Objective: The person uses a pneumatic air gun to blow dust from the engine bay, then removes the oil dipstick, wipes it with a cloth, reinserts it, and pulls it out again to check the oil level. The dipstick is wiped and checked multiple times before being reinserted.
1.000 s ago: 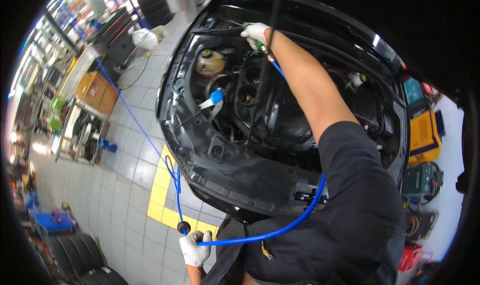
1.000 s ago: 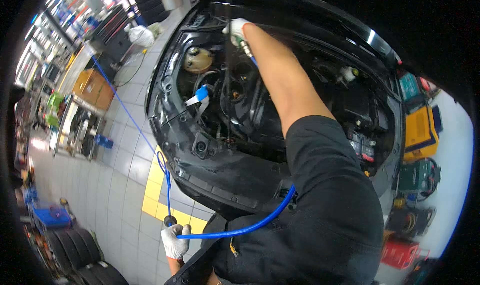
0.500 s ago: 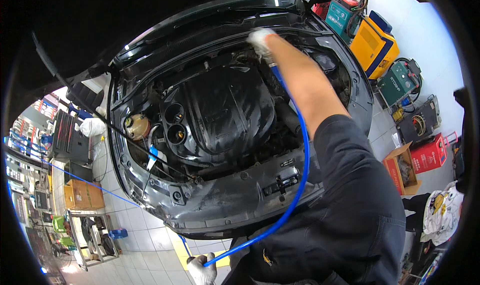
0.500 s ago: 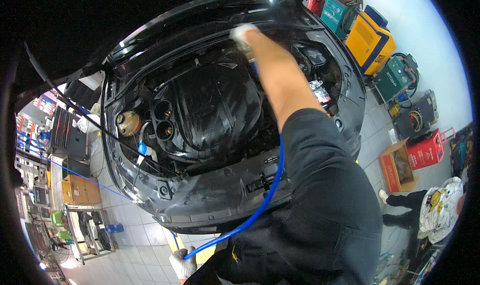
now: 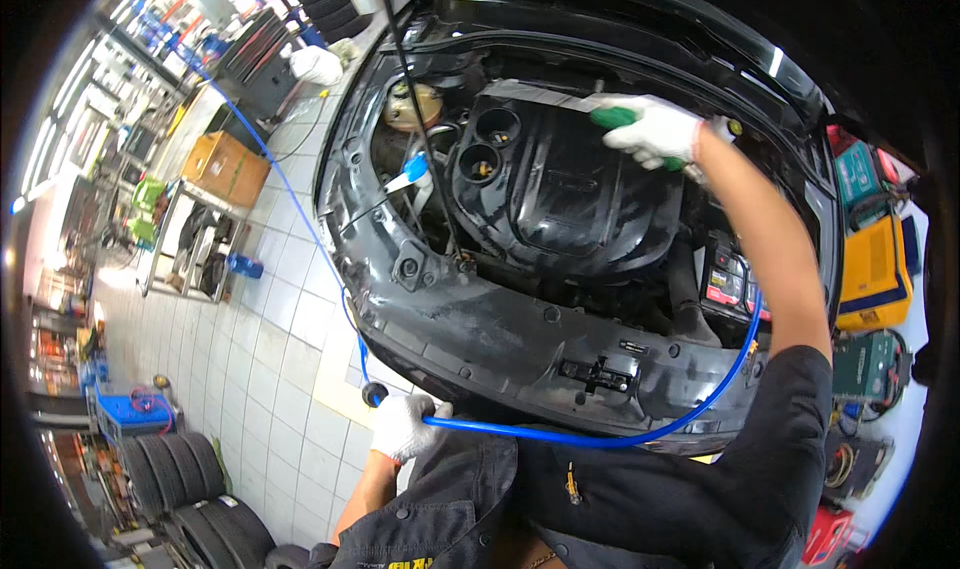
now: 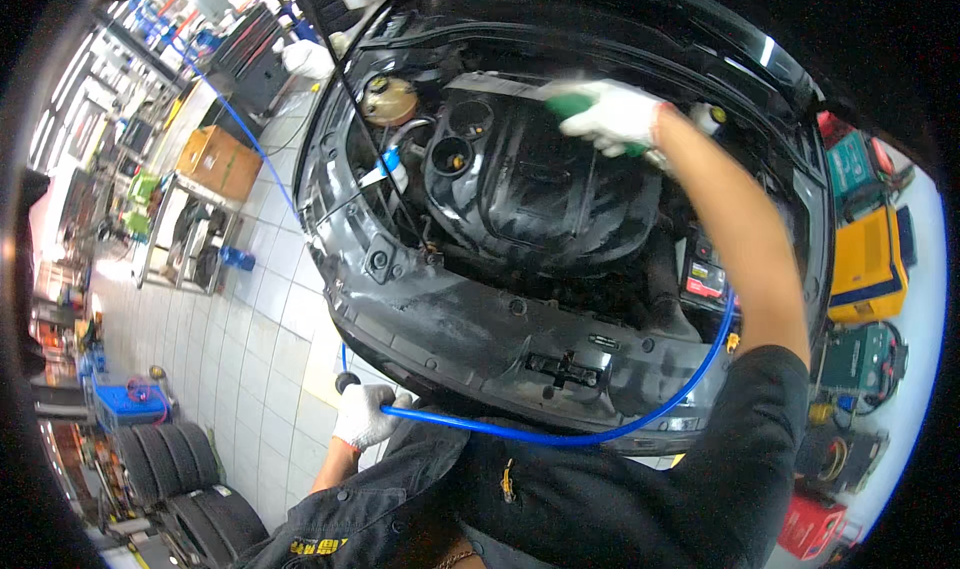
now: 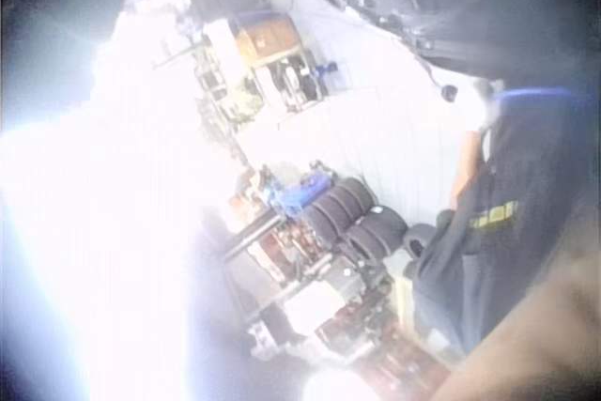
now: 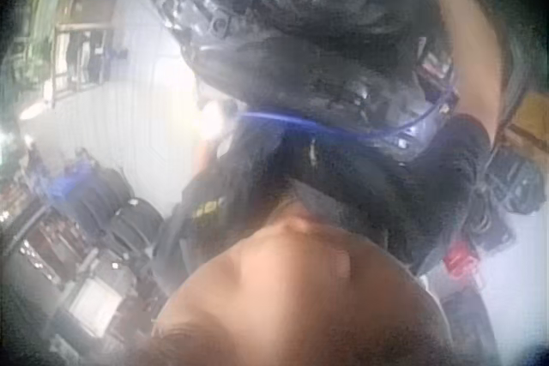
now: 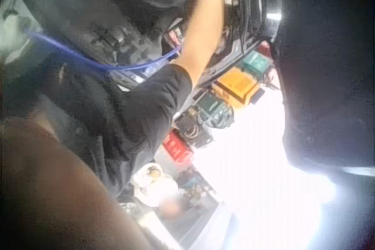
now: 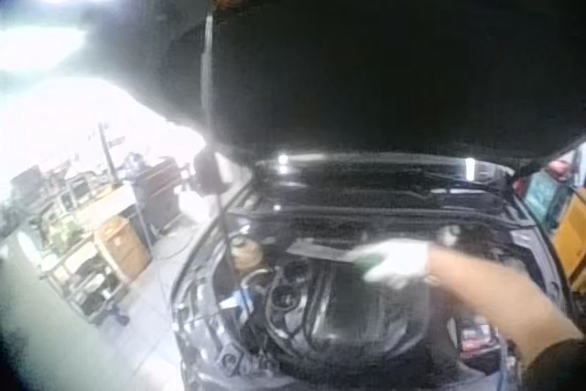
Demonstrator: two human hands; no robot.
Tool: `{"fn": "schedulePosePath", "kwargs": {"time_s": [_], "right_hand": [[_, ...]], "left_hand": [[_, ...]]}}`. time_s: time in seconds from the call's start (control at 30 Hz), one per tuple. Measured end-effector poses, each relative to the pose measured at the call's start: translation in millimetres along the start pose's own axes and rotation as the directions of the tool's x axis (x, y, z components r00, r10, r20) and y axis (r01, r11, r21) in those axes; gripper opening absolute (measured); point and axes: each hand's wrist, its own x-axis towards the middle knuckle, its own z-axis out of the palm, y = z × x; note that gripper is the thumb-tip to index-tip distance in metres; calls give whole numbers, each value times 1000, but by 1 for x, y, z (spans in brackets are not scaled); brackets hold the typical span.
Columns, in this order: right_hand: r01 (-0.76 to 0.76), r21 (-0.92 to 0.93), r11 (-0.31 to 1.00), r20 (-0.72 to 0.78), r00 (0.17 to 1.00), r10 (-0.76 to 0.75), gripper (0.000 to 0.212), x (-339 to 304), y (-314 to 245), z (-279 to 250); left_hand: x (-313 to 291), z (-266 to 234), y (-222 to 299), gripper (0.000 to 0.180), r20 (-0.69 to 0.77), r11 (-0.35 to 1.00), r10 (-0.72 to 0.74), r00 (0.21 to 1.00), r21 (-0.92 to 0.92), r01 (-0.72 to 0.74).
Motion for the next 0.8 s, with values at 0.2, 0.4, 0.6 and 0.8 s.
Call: {"fn": "schedulePosePath", "kwargs": {"time_s": [0.2,0.4,0.6,0.8], "right_hand": [[153,-317,936,213,973,-87,69,110,-81,132],[131,-231,964,85,990,-115,67,197,-106,180],[69,-168,983,-134,987,-92,71,231,-114,186],[135,-174,976,208,973,-97,70,205,-113,202]], "left_hand": [[-29,9,-28,42,-167,988,-153,974,-14,153],[-61,23,-63,40,-180,960,-255,950,-163,227],[-60,19,-81,39,-143,939,-285,948,-240,247],[-57,6,-101,41,-292,959,-221,931,-241,152]]}}
